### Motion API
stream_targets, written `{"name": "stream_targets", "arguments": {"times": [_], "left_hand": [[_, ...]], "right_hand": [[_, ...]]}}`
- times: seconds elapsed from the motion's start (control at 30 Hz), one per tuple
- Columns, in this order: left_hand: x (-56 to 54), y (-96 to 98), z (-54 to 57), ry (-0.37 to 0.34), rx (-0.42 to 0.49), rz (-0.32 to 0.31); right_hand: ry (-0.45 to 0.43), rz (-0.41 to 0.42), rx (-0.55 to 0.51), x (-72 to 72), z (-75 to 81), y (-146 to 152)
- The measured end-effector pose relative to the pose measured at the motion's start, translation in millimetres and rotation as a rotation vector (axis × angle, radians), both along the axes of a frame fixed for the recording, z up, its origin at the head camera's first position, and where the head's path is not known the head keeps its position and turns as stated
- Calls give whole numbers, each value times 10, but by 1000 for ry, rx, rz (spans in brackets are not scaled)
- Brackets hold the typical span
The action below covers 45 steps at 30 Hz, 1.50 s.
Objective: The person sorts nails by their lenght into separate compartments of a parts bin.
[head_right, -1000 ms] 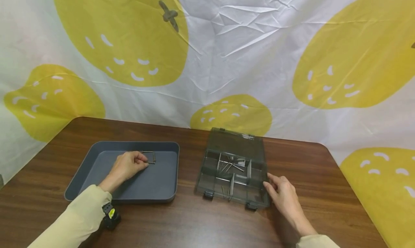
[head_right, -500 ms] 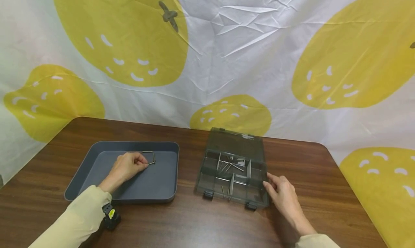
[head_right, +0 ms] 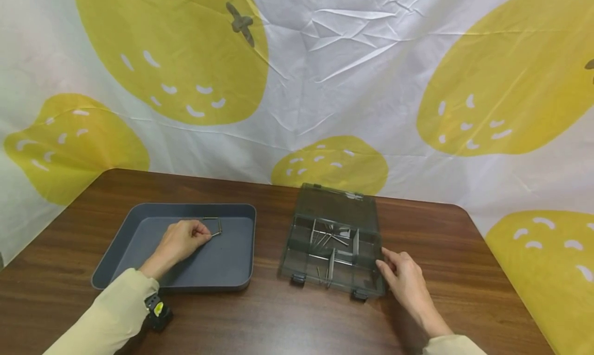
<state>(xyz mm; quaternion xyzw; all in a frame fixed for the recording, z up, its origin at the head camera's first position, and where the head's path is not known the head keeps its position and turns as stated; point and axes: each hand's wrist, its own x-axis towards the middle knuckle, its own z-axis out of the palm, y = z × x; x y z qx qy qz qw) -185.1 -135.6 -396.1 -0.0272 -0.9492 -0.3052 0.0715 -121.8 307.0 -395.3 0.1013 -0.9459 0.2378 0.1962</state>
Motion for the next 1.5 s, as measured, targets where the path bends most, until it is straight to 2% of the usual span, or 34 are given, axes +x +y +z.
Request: {"name": "stream_targets", "arguments": {"times": [0.23, 0.4, 0.83, 1.07, 1.27, 1.5], "left_hand": [[18, -1, 7, -7, 40, 8], [36, 50, 49, -3, 87, 0], [128, 406, 236, -9, 238, -78], [212, 698, 305, -3, 327, -144], [272, 966, 325, 4, 384, -239], [328, 1217, 316, -39, 412, -324]], "right_hand": [[1, 3, 2, -2, 8, 3], [-3, 0, 5, -5, 15, 6], [-5, -10, 4, 1, 9, 6], [-1, -12, 5, -6, 9, 6], [5, -8, 6, -10, -8, 7], [-6, -14, 5, 0, -8, 1]]}}
